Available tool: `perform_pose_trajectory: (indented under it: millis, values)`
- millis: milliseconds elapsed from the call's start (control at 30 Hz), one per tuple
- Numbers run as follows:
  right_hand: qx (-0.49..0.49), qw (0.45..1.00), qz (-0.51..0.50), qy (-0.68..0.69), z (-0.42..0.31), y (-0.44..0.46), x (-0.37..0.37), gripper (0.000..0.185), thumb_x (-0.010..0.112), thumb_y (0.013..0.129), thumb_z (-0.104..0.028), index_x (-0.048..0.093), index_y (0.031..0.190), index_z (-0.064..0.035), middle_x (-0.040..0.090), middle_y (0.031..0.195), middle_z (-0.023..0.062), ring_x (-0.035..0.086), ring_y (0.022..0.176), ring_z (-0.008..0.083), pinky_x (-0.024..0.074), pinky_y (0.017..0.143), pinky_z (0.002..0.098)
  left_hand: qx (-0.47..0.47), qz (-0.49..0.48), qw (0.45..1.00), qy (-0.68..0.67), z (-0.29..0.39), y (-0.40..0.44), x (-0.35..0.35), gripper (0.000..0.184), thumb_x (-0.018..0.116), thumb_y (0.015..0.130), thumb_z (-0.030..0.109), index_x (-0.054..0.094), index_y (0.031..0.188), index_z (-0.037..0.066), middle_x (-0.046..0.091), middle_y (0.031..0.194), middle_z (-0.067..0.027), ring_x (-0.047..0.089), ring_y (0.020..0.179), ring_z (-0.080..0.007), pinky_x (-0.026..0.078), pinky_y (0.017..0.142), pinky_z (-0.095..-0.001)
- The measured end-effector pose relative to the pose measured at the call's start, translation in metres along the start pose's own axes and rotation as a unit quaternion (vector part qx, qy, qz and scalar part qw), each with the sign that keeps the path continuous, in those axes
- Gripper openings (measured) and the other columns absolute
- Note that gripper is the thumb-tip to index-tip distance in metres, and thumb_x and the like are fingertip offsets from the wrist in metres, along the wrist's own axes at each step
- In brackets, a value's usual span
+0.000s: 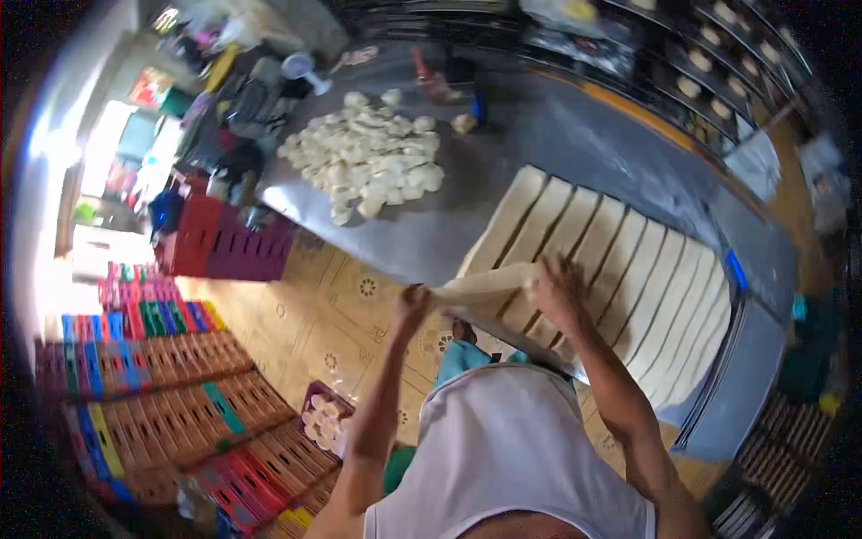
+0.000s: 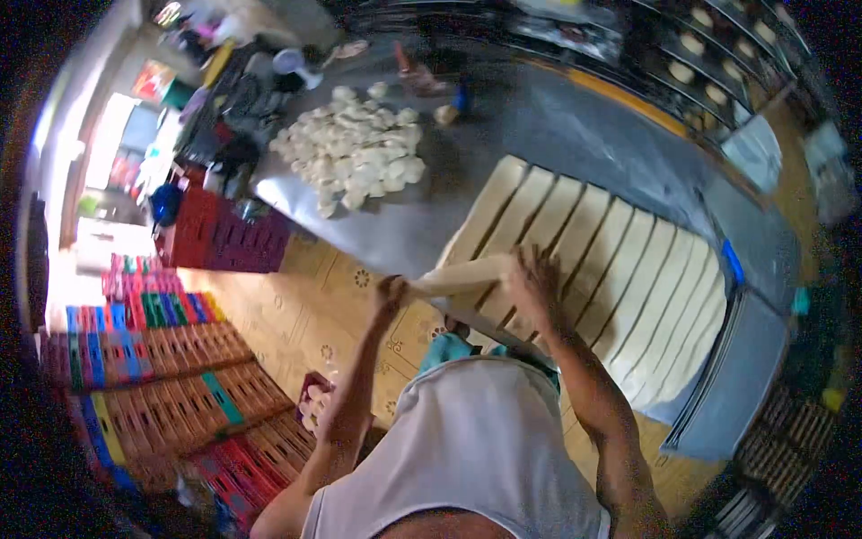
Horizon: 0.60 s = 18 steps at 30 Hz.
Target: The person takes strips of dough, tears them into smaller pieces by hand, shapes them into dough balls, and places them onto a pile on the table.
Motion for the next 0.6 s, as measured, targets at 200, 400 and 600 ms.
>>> perform_pose_trajectory:
  millis: [200, 400, 600]
  values:
    - [-0.152, 0.962, -0.100, 0.205, -0.106, 0.002, 0.041, 0.080, 0.081, 0.069, -0.024, 0.045, 0.135, 0.0019, 0.055, 0.128, 0.0258, 0.053, 0.119, 0.0426, 0.0417, 0.102, 0.0498, 0.018, 0.048, 0.998, 0.034, 0.095, -0.005, 0.018, 0.038, 0.055, 0.095, 0.036, 0.068, 0.094, 0.001, 0.065, 0.081, -0.0274, 0.065, 0.081, -0.0455, 0.051, 0.069, -0.0477]
    - [-0.107, 0.960, -0.166, 0.196, -0.165, 0.029, 0.078, 0.041, 0.066, 0.084, -0.031, 0.059, 0.115, -0.0038, 0.067, 0.095, 0.0257, 0.065, 0.089, 0.0450, 0.0529, 0.074, 0.0506, 0.057, 0.075, 0.989, 0.112, 0.136, -0.009, -0.034, 0.041, 0.055, 0.095, 0.036, 0.062, 0.079, -0.001, 0.063, 0.079, -0.0287, 0.061, 0.079, -0.0494, 0.048, 0.066, -0.0553]
    - [-0.100, 0.968, -0.220, 0.063, -0.140, -0.001, 0.114, 0.024, 0.060, 0.084, -0.028, 0.061, 0.082, -0.0041, 0.067, 0.086, 0.0219, 0.064, 0.086, 0.0456, 0.0498, 0.072, 0.0549, 0.008, 0.091, 0.995, 0.049, 0.059, -0.012, 0.009, 0.041, 0.057, 0.093, 0.039, 0.063, 0.078, 0.001, 0.062, 0.075, -0.0268, 0.061, 0.072, -0.0484, 0.048, 0.062, -0.0540]
Point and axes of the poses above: each hand's wrist, its own y-axis towards the middle knuckle, its own x-axis out of the palm, z = x × y, the point moved 6 cm from there along y, towards the middle knuckle
